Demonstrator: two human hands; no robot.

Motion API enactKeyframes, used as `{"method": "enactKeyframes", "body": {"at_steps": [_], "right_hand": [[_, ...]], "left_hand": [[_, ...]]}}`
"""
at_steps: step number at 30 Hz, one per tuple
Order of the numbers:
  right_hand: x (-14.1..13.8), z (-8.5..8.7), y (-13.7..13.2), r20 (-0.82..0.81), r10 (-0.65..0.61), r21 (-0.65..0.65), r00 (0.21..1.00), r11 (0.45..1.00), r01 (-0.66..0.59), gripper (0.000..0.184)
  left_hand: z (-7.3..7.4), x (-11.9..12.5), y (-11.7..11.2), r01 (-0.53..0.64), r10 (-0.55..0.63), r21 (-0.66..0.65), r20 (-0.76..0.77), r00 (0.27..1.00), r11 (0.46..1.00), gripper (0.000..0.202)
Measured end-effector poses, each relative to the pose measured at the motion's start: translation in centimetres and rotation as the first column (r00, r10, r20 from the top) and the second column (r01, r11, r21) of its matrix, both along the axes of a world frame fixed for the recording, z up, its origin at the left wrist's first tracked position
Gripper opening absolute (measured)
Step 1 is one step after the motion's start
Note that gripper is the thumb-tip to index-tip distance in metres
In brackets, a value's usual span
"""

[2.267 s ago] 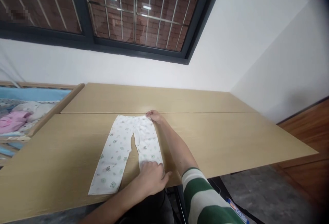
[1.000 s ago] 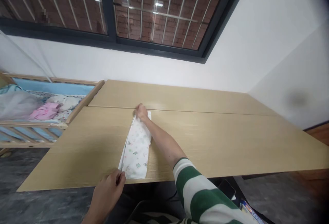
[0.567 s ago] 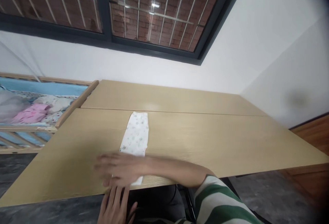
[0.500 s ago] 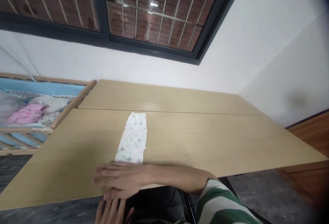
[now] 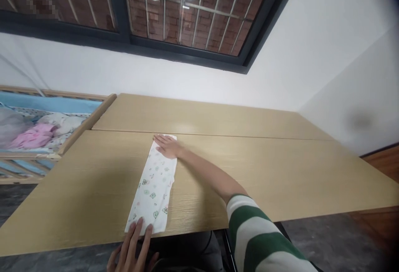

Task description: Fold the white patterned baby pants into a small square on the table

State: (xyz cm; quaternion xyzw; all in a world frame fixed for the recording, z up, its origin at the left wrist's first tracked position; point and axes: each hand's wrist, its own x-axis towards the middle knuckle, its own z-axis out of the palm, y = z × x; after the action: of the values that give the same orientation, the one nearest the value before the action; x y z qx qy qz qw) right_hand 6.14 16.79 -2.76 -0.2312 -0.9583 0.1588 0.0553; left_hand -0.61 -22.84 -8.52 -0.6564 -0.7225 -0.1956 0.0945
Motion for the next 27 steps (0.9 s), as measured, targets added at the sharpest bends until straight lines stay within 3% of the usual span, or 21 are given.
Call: {"method": "enactKeyframes", "body": {"at_steps": [3,7,13,16,18,21,25,27], "right_hand": [[-0.2,-0.6,3.3,0.04,0.027,0.041,0.999,0.999,-0.028,0.065],[0.2,-0.8,4.1,0.07,0.093,0.113,0.993,0.989,-0.101,0.065],[1.0,2.5,2.9,0.01,-0.004,0.251,1.0,0.968,0.001,0.059],[3.1,4.6,-1.6,-0.07,-0.052,0.253,0.996,0.965,0.068,0.053],[5.7,5.5,-6.5,-0.07,-0.064,0.14,0.996,0.987,0.073,0.038],[10.9,5.8,-14.7,-0.011,0.124,-0.071,0.992,0.99,-0.125,0.039],[16.9,4.2,-23.3,-0.01,0.167,0.037,0.986,0.985,-0.166,0.065],[18.4,3.2,-26.0,-0.028,0.126,0.113,0.992,0.986,-0.122,0.049]], "left_hand": [[0.5,-0.5,0.3,0.029,-0.017,0.103,-0.111,0.994,0.994,0.077],[1.3,0.4,1.2,0.106,-0.072,0.16,-0.203,0.976,0.981,0.072],[3.0,3.9,4.4,0.203,-0.167,0.132,-0.245,0.955,0.97,0.048],[3.5,4.0,5.2,0.237,-0.214,0.092,-0.209,0.954,0.967,0.042],[3.6,3.2,5.2,0.278,-0.255,0.096,-0.199,0.946,0.956,0.042],[3.3,1.6,4.5,0.338,-0.306,0.138,-0.208,0.929,0.931,0.039],[2.9,0.3,3.2,0.457,-0.432,0.189,-0.157,0.888,0.869,0.036],[2.9,0.6,2.7,0.485,-0.489,0.241,-0.05,0.871,0.84,0.041]]}}
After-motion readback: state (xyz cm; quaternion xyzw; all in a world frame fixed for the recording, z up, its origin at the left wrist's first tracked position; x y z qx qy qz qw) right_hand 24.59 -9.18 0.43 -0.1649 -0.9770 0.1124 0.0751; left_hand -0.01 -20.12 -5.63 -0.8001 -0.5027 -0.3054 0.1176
